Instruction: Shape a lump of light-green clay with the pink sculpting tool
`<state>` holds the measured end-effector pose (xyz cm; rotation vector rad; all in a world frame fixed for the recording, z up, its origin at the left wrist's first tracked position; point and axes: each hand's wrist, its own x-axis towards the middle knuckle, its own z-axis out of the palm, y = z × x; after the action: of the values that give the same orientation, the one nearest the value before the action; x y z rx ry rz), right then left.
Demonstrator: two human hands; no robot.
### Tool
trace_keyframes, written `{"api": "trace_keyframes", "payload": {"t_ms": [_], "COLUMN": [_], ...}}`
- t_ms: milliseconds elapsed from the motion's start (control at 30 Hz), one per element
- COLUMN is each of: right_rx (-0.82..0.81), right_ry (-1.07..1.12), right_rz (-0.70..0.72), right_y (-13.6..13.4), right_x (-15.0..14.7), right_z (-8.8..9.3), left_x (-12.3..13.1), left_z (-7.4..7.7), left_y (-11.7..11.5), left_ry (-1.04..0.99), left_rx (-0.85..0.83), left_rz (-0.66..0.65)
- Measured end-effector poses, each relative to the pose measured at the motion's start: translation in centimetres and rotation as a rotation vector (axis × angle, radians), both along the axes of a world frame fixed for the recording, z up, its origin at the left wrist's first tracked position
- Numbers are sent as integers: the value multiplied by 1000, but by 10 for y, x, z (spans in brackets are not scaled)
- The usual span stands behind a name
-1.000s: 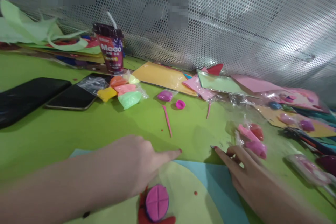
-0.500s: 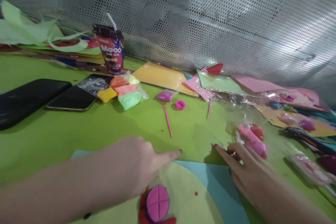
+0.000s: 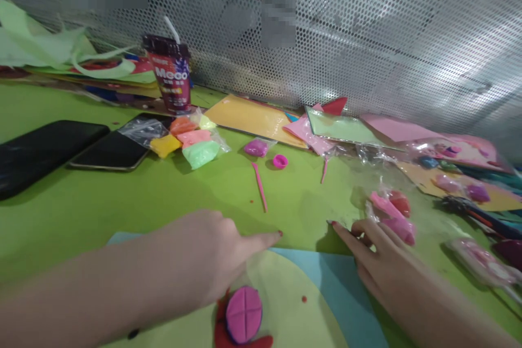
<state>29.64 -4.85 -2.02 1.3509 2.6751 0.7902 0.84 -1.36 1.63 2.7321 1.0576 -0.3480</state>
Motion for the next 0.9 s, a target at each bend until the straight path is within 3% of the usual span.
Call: {"api": "trace_keyframes", "payload": {"t_ms": [133,300,433,533,767,900], "right_rx": [-24,-56,-97,-129,-220,-380], "right_ry": [19,37,160,202,351,472], "right_rz": [27,272,172,207,290,257], "right_y": [1,-10,-12,-7,-2,-1], "right_x": [4,-6,-26,-45,-72,-75], "right_z": [12,39,43,45,54,56], "left_x": [-2,-4,-6,-8,-11,-13], "left_z": [-2,-11,-19,-23,-24,-16], "left_y": [-1,3,9,12,8,5], "left_ry": [-30,-101,-225,-372,-739,-638], "left_rx": [38,90,200,291,530,659], "left_rz": [-22,-11,-5,12,-174,-274]}}
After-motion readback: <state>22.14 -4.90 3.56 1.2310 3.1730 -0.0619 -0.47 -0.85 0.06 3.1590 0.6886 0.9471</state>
